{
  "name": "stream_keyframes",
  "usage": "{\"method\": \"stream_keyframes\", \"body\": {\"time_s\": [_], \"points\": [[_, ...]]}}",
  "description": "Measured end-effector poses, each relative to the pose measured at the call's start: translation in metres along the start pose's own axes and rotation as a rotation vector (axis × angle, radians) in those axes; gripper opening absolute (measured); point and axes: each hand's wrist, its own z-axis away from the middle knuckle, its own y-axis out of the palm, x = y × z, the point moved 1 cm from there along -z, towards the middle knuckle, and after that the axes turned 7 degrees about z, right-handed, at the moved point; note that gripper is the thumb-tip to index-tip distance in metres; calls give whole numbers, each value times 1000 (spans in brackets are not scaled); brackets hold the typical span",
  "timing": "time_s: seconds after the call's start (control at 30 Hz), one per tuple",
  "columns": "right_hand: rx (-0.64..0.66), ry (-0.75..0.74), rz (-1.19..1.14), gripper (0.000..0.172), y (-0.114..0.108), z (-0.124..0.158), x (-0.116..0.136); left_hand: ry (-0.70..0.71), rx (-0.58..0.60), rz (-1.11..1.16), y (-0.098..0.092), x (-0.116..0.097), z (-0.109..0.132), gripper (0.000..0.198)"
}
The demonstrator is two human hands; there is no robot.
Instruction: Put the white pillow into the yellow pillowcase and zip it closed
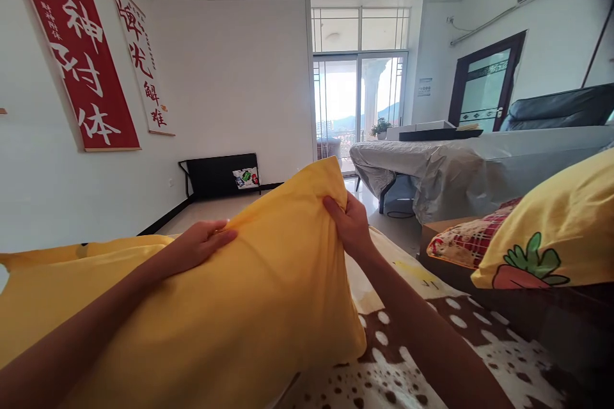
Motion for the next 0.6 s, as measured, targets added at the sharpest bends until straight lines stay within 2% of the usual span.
{"method": "stream_keyframes", "body": {"time_s": [0.1,0.2,0.3,0.43,0.5,0.6], "points": [[42,64,-111,39,1,-2,0,-33,-41,63,-3,3,3,34],[96,160,-251,42,1,-4,3,5,-119,-131,-7,3,-1,36],[187,239,-348,45,0,-5,9,43,-248,-360,-14,-1,-7,44],[211,207,-341,45,3,-11,17,43,-404,-450,-26,-7,-10,51],[168,130,-251,43,5,-16,18,29,-379,-384,-28,-6,-8,50],[178,65,-54,41,7,-24,17,-36,-223,-195,-27,3,-1,45]]}}
